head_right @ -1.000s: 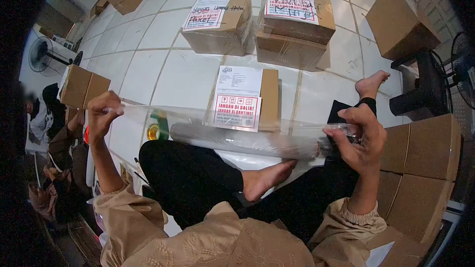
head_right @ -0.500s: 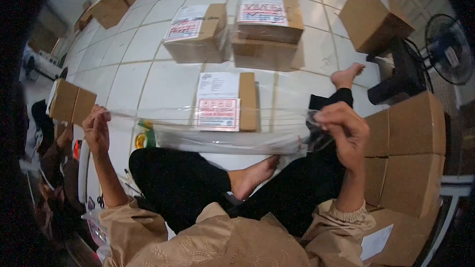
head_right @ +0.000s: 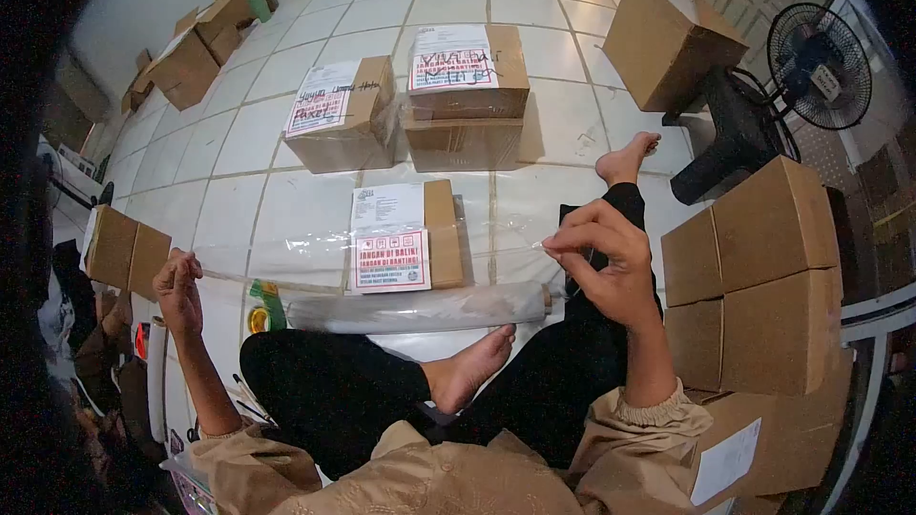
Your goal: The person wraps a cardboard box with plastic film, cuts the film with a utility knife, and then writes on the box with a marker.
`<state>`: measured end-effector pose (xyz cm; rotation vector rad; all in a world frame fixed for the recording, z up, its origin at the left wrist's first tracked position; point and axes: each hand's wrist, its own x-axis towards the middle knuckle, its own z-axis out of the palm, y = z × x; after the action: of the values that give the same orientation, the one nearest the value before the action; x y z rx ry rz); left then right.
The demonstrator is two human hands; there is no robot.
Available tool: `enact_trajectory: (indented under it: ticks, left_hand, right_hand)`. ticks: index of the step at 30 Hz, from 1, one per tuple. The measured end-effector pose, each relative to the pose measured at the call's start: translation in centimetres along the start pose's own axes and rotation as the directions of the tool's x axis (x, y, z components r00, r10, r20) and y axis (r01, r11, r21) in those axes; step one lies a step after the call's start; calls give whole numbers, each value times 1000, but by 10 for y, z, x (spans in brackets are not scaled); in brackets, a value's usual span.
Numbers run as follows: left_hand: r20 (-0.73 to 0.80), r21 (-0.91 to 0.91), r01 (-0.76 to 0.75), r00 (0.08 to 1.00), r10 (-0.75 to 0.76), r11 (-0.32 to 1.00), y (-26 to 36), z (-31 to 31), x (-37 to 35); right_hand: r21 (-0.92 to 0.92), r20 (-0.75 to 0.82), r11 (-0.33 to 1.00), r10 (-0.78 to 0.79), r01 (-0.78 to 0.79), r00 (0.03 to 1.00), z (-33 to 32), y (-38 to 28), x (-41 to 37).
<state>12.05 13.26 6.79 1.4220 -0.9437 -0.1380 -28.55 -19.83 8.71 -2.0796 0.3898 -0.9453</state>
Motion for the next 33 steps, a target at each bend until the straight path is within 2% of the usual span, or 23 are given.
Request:
enact_trajectory:
  ticks: [4,8,11,13,15,16,18,20,21,23,24,25,26,27,29,30,32,33]
  left_hand:
    - [7,9,-12,1000,12,1000,-2,-2,0]
    - [-2,28,2,1000,-1,1000,1,2,1]
    - [-10,35,-10,1000,10,999,0,1,-1]
    - [-24,39,-31,999,32,999,0,2,-2]
    - [-65,45,-57,996,60,997,-1,6,-5]
    - [-99,41,-92,991,96,995,-1,9,-7]
    - [-127,82,-124,983,134,989,2,14,-12]
    - [-168,187,-229,951,261,955,6,25,-14]
    - [-172,194,-226,950,260,955,6,30,-16]
    - [-346,354,-215,874,341,910,4,39,-21]
    - [-368,399,-282,822,434,872,2,44,-21]
    - [-370,407,-274,823,432,871,3,46,-21]
    - [-371,431,-338,779,505,837,5,48,-21]
    - [-370,453,-399,729,575,797,5,49,-19]
    - [-390,446,-419,704,593,791,2,49,-12]
    - [-386,453,-437,690,613,777,2,49,-8]
    - [-405,464,-449,659,634,763,5,52,3]
    - [-405,466,-446,660,633,764,6,53,8]
  right_hand:
    - [-154,32,981,-116,120,993,-1,-5,3]
    - [-191,-6,980,-53,51,999,1,-8,3]
    - [-205,-22,977,-59,53,998,1,-9,4]
    - [-237,-64,966,-122,104,990,5,-11,4]
    - [-81,-151,996,-61,49,987,4,-9,-1]
    - [98,-230,995,4,19,973,-1,-6,-5]
    - [215,-322,974,-3,76,947,-15,0,-9]
    - [272,-340,957,-3,102,941,-14,-8,-10]
    - [281,-376,950,-24,138,926,-6,-13,-11]
    - [297,-405,939,-40,173,913,2,-13,-9]
    - [247,-454,936,-118,252,883,5,-12,-7]
    - [193,-499,925,-195,327,845,8,-10,-5]
    - [159,-555,931,-190,328,810,12,-14,-2]
    - [165,-550,932,-186,324,814,14,-13,1]
    - [95,-645,916,-242,391,724,16,-11,8]
    - [98,-643,917,-239,387,728,17,-12,11]
    - [11,-716,909,-284,417,638,19,-14,17]
    - [13,-715,909,-283,416,640,20,-14,20]
